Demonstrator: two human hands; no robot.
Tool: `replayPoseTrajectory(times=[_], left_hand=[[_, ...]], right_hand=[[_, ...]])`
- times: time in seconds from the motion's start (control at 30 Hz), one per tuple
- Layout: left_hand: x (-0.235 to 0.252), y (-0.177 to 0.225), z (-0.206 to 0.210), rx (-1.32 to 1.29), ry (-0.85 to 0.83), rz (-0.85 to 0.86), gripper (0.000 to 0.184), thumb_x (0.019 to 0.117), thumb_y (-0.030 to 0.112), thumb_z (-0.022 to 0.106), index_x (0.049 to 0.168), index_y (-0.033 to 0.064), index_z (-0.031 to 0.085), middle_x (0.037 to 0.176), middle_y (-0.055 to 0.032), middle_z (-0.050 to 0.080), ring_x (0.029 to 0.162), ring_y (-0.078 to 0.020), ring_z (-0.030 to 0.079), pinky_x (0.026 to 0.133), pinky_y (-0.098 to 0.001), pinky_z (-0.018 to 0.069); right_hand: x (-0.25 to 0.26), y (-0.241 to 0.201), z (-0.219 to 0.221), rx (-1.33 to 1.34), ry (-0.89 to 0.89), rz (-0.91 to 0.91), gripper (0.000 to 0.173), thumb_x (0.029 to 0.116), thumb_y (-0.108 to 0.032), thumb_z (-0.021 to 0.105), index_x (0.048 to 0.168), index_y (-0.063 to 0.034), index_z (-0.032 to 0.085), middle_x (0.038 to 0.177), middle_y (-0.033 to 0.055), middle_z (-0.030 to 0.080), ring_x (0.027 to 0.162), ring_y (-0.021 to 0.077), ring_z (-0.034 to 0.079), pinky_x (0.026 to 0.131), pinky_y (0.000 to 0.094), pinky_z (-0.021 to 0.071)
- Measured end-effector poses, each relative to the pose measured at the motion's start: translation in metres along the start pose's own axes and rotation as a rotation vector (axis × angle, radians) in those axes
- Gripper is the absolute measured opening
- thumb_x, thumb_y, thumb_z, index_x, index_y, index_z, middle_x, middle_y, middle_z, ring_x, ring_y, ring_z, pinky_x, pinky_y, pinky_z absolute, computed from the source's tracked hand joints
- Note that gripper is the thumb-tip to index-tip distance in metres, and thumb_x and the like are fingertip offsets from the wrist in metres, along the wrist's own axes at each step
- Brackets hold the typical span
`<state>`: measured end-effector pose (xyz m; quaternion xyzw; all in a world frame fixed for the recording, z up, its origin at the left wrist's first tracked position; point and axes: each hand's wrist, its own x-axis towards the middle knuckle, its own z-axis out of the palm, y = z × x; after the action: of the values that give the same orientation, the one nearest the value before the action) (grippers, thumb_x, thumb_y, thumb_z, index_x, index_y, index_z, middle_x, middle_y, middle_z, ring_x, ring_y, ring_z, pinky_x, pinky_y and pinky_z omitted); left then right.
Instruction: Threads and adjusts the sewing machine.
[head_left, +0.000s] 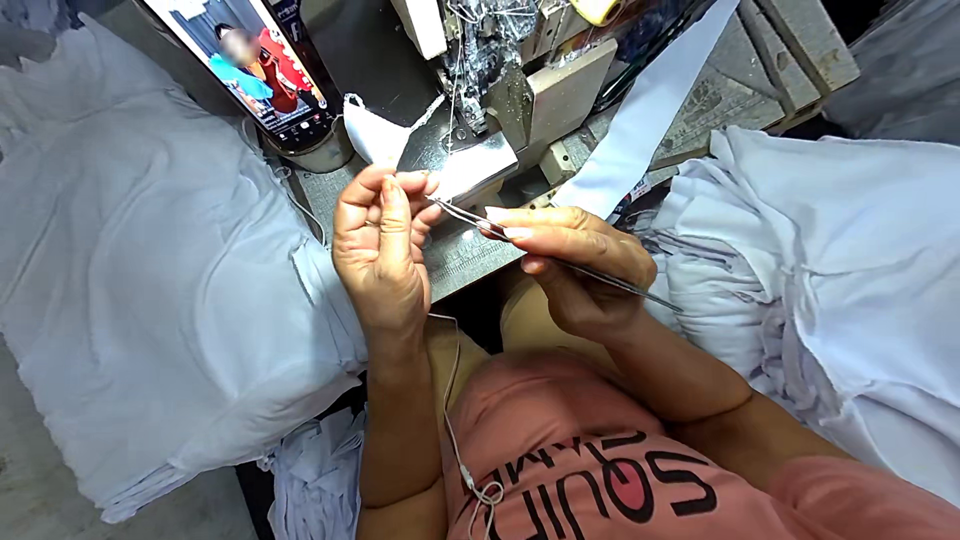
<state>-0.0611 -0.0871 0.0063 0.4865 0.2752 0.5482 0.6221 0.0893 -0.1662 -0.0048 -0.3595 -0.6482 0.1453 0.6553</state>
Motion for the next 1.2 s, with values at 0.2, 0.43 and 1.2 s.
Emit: replayPoseTrajectory(times=[0.2, 0.43, 1.2], left_hand=[[0.043, 0.021, 0.004, -0.104, -0.397, -0.475, 0.069, 0.1066, 0.048, -0.008, 0.135, 0.0104, 0.042, 0.111, -0.0077, 0.074, 0.102, -0.0235, 0.074, 0.086, -0.0371, 0.0612], [0.073, -0.01, 0.022, 0.066, -0.057, 0.037, 0.026, 0.0979, -0.006, 0.057, 0.119, 0.0022, 0.044, 0.085, -0.0005, 0.064, 0.073, -0.0102, 0.068, 0.066, -0.0241, 0.06], [0.07, -0.023, 0.029, 0.436, 0.063, 0.154, 0.021, 0.0953, -0.006, 0.057, 0.114, -0.0039, 0.049, 0.095, -0.005, 0.062, 0.079, -0.0086, 0.07, 0.068, -0.023, 0.0623]], right_hand=[[0.01, -0.019, 0.002, 0.019, -0.062, -0.058, 0.017, 0.1042, -0.006, 0.056, 0.114, 0.0009, 0.068, 0.119, 0.0105, 0.069, 0.115, 0.0138, 0.067, 0.098, 0.0281, 0.0572], [0.016, 0.006, 0.005, -0.176, 0.084, -0.066, 0.014, 0.1022, -0.003, 0.058, 0.109, 0.0029, 0.068, 0.111, 0.0113, 0.066, 0.109, 0.0136, 0.068, 0.095, 0.0304, 0.0589], [0.03, 0.061, 0.023, -0.478, 0.264, -0.11, 0.014, 0.0976, 0.004, 0.061, 0.101, 0.0121, 0.071, 0.102, 0.0246, 0.07, 0.105, 0.0199, 0.069, 0.095, 0.0259, 0.0545]])
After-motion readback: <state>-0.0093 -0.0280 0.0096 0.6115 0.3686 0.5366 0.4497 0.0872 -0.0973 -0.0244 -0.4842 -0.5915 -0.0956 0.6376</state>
